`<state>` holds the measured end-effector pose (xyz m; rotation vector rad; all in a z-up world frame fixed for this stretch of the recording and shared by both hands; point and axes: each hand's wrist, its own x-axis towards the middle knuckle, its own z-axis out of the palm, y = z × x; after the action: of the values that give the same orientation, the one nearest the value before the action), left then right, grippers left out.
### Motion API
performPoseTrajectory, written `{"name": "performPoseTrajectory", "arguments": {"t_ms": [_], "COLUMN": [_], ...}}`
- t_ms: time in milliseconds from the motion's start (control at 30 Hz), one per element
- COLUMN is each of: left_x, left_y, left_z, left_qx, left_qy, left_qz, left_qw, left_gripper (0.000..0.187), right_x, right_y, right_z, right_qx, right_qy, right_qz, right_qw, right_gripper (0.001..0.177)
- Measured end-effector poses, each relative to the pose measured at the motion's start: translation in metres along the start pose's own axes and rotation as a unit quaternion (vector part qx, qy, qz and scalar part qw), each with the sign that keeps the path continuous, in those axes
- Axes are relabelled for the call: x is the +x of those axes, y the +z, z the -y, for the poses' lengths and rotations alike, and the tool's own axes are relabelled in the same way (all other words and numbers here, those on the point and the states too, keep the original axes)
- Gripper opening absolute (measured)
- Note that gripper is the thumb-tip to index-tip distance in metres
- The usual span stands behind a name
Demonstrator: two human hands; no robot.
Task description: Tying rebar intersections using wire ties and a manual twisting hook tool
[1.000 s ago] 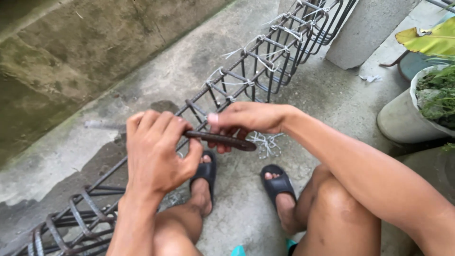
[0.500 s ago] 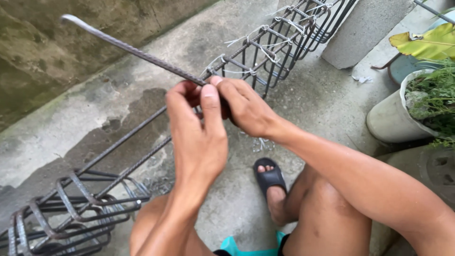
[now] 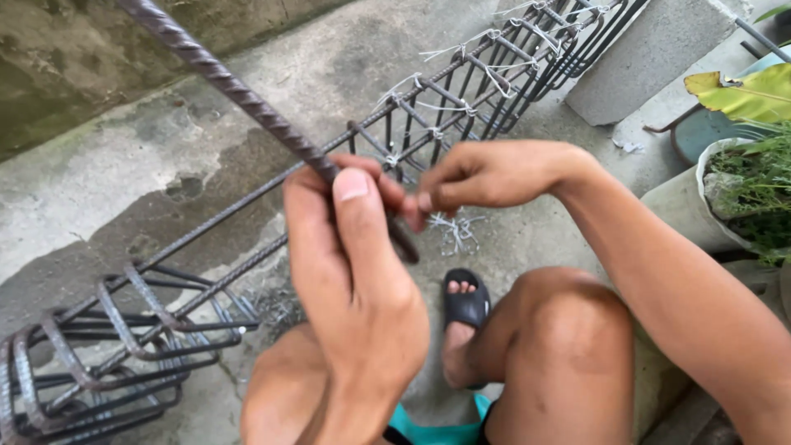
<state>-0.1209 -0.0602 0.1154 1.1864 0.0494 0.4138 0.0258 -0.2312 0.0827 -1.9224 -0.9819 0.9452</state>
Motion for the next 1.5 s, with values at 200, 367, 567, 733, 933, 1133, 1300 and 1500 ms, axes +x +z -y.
{"name": "performPoseTrajectory", "arguments": {"t_ms": [200, 367, 567, 733, 933, 1133, 1300, 1500], "left_x": [-0.004, 0.001, 0.020, 0.033, 0.026, 0.011, 0.005, 0.009], "left_y": [-0.021, -0.051, -0.124, -0.153, -0.113, -0.065, -0.046, -0.028], "left_z": [-0.006, 0.011, 0.052, 0.073, 0.063, 0.045, 0.028, 0.027], "left_qx": [-0.056, -0.207, -0.387, -0.397, -0.367, -0.178, -0.151, -0.157], "left_qy": [-0.053, -0.162, -0.130, -0.143, -0.150, -0.157, -0.210, -0.284], "left_qz": [-0.064, -0.131, 0.152, 0.230, 0.150, 0.017, 0.063, 0.115], "left_qw": [0.995, 0.956, 0.900, 0.877, 0.906, 0.971, 0.964, 0.939], "left_gripper": [0.024, 0.017, 0.024, 0.025, 0.023, 0.013, 0.019, 0.044], "right_x": [-0.013, -0.022, -0.007, 0.032, 0.049, 0.022, -0.021, -0.079], "right_y": [0.023, 0.057, 0.116, 0.133, 0.135, 0.114, 0.095, 0.052], "right_z": [-0.195, -0.354, -0.542, -0.543, -0.554, -0.463, -0.404, -0.211], "right_qx": [-0.023, 0.055, -0.149, -0.150, -0.113, -0.024, 0.288, 0.209], "right_qy": [0.270, 0.415, 0.432, 0.429, 0.475, 0.382, 0.180, 0.069], "right_qz": [0.077, -0.119, -0.228, -0.275, -0.312, -0.519, -0.612, -0.624], "right_qw": [0.960, 0.900, 0.860, 0.847, 0.815, 0.764, 0.715, 0.750], "right_gripper": [0.034, 0.037, 0.066, 0.071, 0.063, 0.041, 0.022, 0.021]}}
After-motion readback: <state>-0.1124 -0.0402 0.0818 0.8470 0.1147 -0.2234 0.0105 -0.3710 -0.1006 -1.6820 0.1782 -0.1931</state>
